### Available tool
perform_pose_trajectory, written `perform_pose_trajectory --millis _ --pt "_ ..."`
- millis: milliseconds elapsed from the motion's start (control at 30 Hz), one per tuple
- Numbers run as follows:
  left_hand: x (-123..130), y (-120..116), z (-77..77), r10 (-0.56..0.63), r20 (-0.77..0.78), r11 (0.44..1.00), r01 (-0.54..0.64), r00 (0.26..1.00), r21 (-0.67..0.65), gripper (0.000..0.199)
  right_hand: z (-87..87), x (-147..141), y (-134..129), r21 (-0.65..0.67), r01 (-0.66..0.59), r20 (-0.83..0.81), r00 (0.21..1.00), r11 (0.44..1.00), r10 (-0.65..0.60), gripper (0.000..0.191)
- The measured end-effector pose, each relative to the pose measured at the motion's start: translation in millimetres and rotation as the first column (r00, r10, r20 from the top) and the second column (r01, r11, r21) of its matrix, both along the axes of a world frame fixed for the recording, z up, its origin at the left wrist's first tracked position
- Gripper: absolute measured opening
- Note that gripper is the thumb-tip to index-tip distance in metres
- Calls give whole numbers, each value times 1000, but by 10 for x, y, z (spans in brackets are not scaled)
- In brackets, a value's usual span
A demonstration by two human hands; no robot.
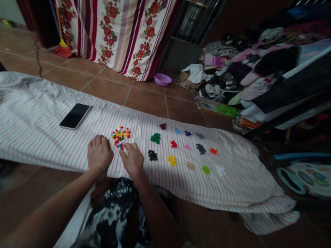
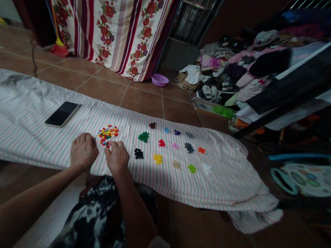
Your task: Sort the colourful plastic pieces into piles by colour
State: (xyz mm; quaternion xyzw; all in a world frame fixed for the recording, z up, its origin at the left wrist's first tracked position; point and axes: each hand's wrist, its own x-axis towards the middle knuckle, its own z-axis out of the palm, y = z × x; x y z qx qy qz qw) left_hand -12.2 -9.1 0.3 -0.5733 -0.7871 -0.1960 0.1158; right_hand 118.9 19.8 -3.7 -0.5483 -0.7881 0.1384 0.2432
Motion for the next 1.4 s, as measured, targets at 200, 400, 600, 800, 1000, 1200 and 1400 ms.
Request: perform_pose_trajectory --millis 200,400,600,800,1000,1200,1400 --pt "-16 1 -33 5 -9 999 -5 1000 45 26 -12 -9 -71 30 37 67 997 999 -39 17" --pt "-5 -25 -75 -15 56 998 11 998 59 35 -31 10 -68 9 70 -7 998 998 -69 15" --pt "69 -75 -149 9 28 998 -7 1000 -55 60 -15 41 -66 -2 78 -154 985 997 -77 17" --pt "70 -156 -111 -34 35 973 41 999 -229 69 -32 83 -19 -69 130 -327 934 989 -146 18" --pt "0 -277 -28 -158 22 868 150 987 -473 87 -56 158 -60 -113 88 -434 892 990 -129 16" --pt "-9 -252 131 -200 29 758 174 979 -628 103 -102 311 -289 -147 -54 -509 860 988 -28 16" --pt "34 -199 181 -176 43 678 153 984 -719 114 -115 712 -393 -230 -64 -558 826 971 -78 15"
